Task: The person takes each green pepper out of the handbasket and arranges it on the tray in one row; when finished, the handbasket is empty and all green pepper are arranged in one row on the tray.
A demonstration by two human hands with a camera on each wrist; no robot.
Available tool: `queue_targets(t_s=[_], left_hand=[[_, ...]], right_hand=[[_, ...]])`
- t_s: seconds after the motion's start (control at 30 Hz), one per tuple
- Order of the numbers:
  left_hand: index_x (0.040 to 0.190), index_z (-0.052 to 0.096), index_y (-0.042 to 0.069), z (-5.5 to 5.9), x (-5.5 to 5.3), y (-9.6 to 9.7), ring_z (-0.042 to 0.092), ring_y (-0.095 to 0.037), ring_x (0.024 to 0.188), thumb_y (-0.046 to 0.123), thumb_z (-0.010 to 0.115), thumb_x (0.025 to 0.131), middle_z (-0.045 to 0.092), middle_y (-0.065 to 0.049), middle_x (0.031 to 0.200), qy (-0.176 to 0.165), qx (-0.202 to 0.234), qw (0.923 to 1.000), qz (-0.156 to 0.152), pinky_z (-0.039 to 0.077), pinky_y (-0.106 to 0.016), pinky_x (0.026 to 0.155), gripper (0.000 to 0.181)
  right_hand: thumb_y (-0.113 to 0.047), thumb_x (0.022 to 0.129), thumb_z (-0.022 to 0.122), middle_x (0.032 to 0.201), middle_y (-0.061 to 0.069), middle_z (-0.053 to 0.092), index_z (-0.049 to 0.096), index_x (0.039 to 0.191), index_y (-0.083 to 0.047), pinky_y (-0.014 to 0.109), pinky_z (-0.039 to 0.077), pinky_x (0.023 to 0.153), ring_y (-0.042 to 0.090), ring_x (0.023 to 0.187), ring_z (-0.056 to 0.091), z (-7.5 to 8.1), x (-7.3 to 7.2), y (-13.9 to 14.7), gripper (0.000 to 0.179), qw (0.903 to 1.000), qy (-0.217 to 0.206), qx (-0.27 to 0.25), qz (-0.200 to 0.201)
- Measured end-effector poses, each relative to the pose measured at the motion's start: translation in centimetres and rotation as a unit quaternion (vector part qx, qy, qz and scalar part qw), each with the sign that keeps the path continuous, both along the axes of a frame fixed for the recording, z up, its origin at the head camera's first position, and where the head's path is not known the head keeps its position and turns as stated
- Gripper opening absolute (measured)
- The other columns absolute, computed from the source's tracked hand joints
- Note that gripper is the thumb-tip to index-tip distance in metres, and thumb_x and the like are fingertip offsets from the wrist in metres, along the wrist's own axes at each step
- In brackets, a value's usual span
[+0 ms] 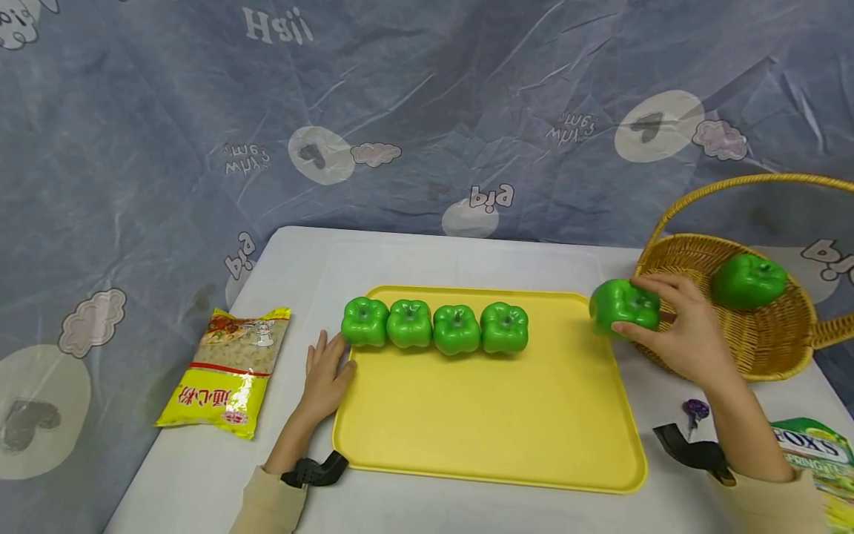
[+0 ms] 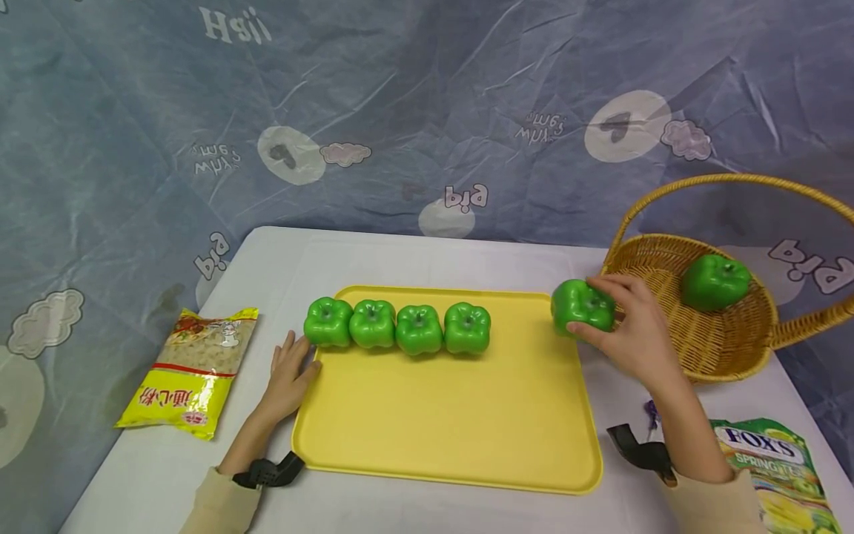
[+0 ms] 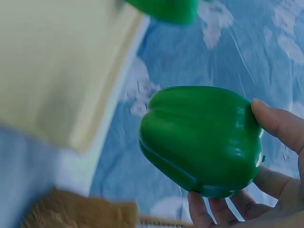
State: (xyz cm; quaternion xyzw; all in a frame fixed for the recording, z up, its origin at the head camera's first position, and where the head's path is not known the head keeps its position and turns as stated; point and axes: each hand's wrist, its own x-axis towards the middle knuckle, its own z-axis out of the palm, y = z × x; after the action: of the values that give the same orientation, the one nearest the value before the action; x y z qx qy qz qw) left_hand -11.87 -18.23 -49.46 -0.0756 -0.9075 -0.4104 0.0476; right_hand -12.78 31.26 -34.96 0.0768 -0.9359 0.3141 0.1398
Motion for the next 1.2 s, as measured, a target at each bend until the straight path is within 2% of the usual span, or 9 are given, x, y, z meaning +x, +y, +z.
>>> queue_targets(t_s=[0.03,0.13,0.27,0.37,0.43,0.53,0.63,0.87,1.2], left_hand=[[0.151,0.036,0.004,0.0,0.0,0.0,0.003,-0.048,0.149,0.008,0.048,0.097,0.034,-0.022,0.155,0.0,0.0,1.0,0.0,-0.007,-0.065,0.116,0.055],[0.151,0.036,0.004,0.0,0.0,0.0,0.003,-0.049,0.148,0.008,0.048,0.097,0.034,-0.022,0.155,0.002,0.0,1.0,0.0,-0.007,-0.065,0.116,0.055],[0.151,0.036,0.004,0.0,-0.1,0.1,0.003,-0.049,0.148,0.008,0.048,0.097,0.034,-0.022,0.155,0.003,0.001,1.0,-0.001,-0.007,-0.066,0.115,0.056],[0.151,0.035,0.005,-0.1,-0.1,0.1,0.003,-0.048,0.149,0.008,0.048,0.097,0.034,-0.021,0.155,0.003,0.001,1.0,-0.002,-0.007,-0.066,0.115,0.056],[0.151,0.035,0.006,-0.1,-0.2,0.1,0.003,-0.048,0.149,0.008,0.048,0.097,0.034,-0.021,0.155,0.001,0.001,1.0,-0.001,-0.007,-0.066,0.115,0.056],[0.151,0.035,0.006,-0.1,-0.2,0.1,0.003,-0.049,0.149,0.008,0.048,0.097,0.033,-0.021,0.156,0.0,0.004,1.0,-0.001,-0.008,-0.066,0.115,0.056],[0.151,0.035,0.006,0.0,-0.2,0.1,0.003,-0.049,0.149,0.008,0.048,0.097,0.034,-0.021,0.156,0.0,0.004,1.0,0.0,-0.008,-0.066,0.115,0.056],[0.151,0.036,0.005,0.2,-0.1,0.0,0.004,-0.049,0.148,0.009,0.048,0.097,0.035,-0.022,0.155,0.003,0.0,1.0,0.005,-0.006,-0.066,0.115,0.056],[0.15,0.036,0.005,0.1,0.1,0.0,0.004,-0.05,0.148,0.008,0.048,0.097,0.035,-0.022,0.155,0.004,-0.001,1.0,0.0,-0.006,-0.067,0.115,0.055]], right_hand=[[-0.009,0.073,0.085,0.132,0.027,0.045,0.056,0.133,0.003,0.003,0.03,0.07,0.044,0.108,0.048,-0.3,-0.1,-0.6,0.068,0.9999,0.002,0.002,0.01],[-0.01,0.074,0.085,0.131,0.026,0.045,0.056,0.133,0.003,0.009,0.034,0.067,0.035,0.096,0.048,-1.0,-0.2,-2.1,0.067,0.9993,-0.004,0.004,0.036],[-0.011,0.075,0.085,0.131,0.025,0.045,0.055,0.135,0.003,0.04,0.053,0.08,0.038,0.102,0.05,-1.5,-0.4,-3.8,0.068,0.998,-0.02,-0.002,0.06],[-0.01,0.076,0.084,0.131,0.026,0.043,0.053,0.135,0.005,0.064,0.05,0.084,0.045,0.113,0.048,-1.7,-0.6,-4.7,0.069,0.9967,-0.034,-0.009,0.073],[-0.009,0.075,0.084,0.13,0.026,0.044,0.053,0.135,0.005,0.063,0.051,0.084,0.045,0.114,0.049,-1.9,-0.7,-5.2,0.069,0.9962,-0.038,-0.007,0.078],[-0.011,0.075,0.084,0.129,0.025,0.045,0.054,0.135,0.005,0.055,0.052,0.081,0.042,0.111,0.049,-2.1,-0.8,-5.6,0.069,0.9959,-0.038,0.012,0.081],[-0.015,0.074,0.085,0.128,0.025,0.046,0.054,0.134,0.005,0.048,0.045,0.078,0.042,0.11,0.048,-2.6,-1.1,-5.9,0.071,0.995,-0.049,0.03,0.082],[-0.02,0.074,0.085,0.129,0.027,0.045,0.054,0.135,0.004,0.063,0.037,0.094,0.047,0.118,0.042,-3.6,-1.7,-6.4,0.072,0.9907,-0.095,0.049,0.084],[-0.022,0.075,0.086,0.131,0.026,0.045,0.055,0.134,0.001,0.063,0.039,0.095,0.047,0.119,0.043,-3.8,-1.6,-6.7,0.07,0.9913,-0.094,0.052,0.077]])
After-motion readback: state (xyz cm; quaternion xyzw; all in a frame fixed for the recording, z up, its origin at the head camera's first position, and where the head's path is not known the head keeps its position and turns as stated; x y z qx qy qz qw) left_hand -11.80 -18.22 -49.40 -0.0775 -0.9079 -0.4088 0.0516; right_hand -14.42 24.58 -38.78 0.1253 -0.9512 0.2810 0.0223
